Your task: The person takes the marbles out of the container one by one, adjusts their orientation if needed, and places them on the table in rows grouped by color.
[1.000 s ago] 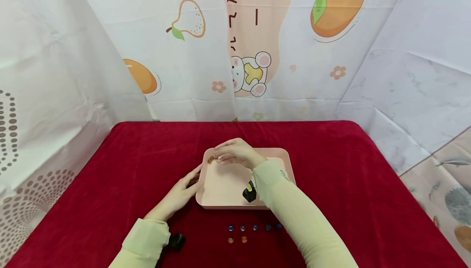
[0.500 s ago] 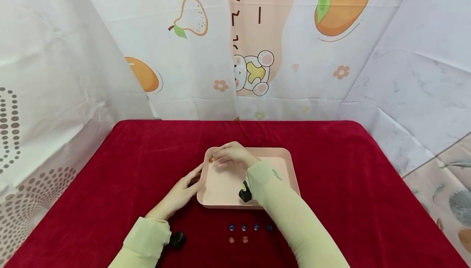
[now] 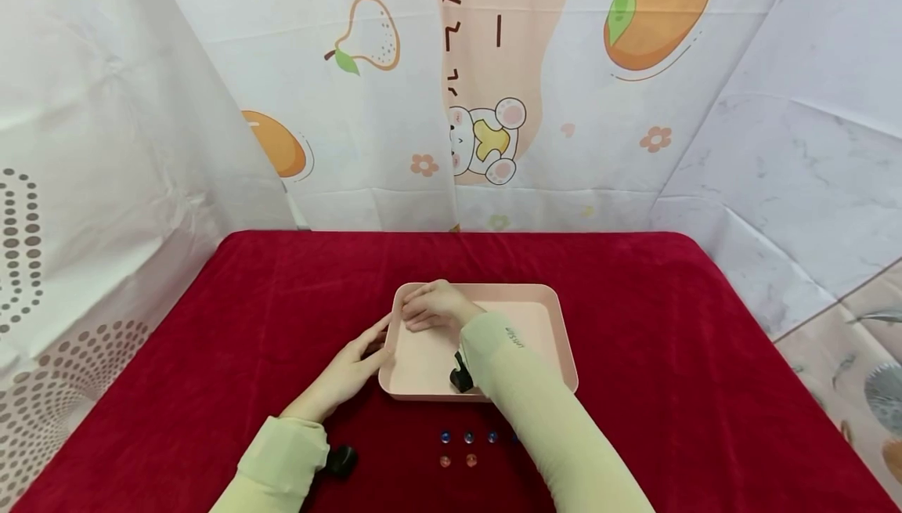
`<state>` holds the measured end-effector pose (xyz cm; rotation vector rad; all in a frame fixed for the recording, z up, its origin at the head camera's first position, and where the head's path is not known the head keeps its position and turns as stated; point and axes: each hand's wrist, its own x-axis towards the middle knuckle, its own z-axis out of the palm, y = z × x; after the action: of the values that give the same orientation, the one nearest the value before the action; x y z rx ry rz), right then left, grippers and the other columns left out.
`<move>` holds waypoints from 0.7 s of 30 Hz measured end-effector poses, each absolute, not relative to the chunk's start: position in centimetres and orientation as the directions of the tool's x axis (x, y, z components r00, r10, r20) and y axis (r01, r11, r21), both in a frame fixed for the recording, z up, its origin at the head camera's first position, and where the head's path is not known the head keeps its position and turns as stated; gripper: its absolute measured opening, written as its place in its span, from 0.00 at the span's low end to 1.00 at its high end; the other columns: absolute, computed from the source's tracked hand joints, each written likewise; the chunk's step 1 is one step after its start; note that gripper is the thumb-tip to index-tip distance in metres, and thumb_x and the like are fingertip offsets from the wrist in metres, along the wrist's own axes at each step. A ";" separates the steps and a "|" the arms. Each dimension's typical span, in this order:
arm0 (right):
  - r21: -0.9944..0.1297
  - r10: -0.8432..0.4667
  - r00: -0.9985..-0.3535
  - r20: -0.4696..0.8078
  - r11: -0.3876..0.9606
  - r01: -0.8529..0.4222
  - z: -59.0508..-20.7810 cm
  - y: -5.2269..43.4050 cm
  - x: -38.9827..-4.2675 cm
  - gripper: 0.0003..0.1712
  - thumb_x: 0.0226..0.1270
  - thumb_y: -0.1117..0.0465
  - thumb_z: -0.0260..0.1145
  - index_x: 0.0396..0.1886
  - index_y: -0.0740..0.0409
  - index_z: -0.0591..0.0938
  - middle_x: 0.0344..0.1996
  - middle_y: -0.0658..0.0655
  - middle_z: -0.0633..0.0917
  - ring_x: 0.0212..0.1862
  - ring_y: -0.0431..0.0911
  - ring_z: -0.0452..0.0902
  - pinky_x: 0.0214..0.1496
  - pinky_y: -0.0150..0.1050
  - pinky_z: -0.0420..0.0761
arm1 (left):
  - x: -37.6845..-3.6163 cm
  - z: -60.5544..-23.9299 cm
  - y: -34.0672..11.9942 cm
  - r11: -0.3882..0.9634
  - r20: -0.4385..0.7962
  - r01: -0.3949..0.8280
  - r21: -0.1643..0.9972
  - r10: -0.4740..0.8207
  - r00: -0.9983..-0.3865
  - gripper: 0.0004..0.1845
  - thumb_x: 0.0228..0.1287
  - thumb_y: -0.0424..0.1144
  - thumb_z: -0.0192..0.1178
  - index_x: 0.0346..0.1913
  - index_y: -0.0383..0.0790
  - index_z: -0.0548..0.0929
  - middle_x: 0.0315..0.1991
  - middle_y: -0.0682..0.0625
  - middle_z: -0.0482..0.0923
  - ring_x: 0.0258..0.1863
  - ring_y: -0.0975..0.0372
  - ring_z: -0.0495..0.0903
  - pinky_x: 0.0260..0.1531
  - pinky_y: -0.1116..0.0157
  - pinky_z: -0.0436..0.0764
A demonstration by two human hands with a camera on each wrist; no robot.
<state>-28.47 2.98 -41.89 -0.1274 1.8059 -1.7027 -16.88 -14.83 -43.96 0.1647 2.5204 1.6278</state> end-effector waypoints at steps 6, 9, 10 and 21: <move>-0.921 -0.460 -0.800 -0.385 0.142 0.361 -42.5 2.6 -28.6 0.16 0.64 0.75 0.63 0.52 0.73 0.80 0.33 0.57 0.87 0.29 0.44 0.85 0.42 0.41 0.87 | -16.8 -43.9 -14.8 0.398 -0.062 0.011 0.917 0.169 -0.984 0.30 0.74 0.38 0.55 0.76 0.47 0.63 0.61 0.44 0.76 0.61 0.52 0.75 0.62 0.51 0.72; -0.926 -0.459 -0.805 -0.375 0.143 0.350 -42.7 2.6 -28.7 0.16 0.66 0.74 0.61 0.53 0.74 0.79 0.33 0.57 0.87 0.29 0.44 0.85 0.42 0.40 0.87 | -16.9 -43.9 -14.8 0.396 -0.063 0.009 0.918 0.170 -0.983 0.31 0.74 0.38 0.55 0.76 0.47 0.62 0.61 0.44 0.76 0.62 0.51 0.75 0.62 0.50 0.72; -0.927 -0.460 -0.806 -0.373 0.142 0.348 -42.7 2.6 -28.7 0.16 0.67 0.74 0.61 0.54 0.74 0.79 0.34 0.58 0.87 0.29 0.44 0.85 0.42 0.40 0.87 | -16.9 -43.9 -14.8 0.397 -0.064 0.008 0.918 0.169 -0.984 0.31 0.74 0.39 0.55 0.76 0.47 0.62 0.61 0.44 0.76 0.62 0.51 0.75 0.62 0.51 0.72; -0.928 -0.410 -0.833 -0.372 0.176 0.328 -42.3 2.1 -28.1 0.17 0.67 0.73 0.62 0.54 0.74 0.80 0.38 0.65 0.89 0.25 0.43 0.84 0.38 0.39 0.87 | -16.9 -44.0 -14.9 0.393 -0.063 0.013 0.919 0.178 -0.982 0.31 0.74 0.39 0.55 0.77 0.48 0.62 0.62 0.44 0.76 0.61 0.52 0.75 0.61 0.51 0.74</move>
<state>-28.13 2.11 -42.26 -0.0773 1.8988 -1.7130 -16.94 -14.91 -43.99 0.1722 2.4926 1.6431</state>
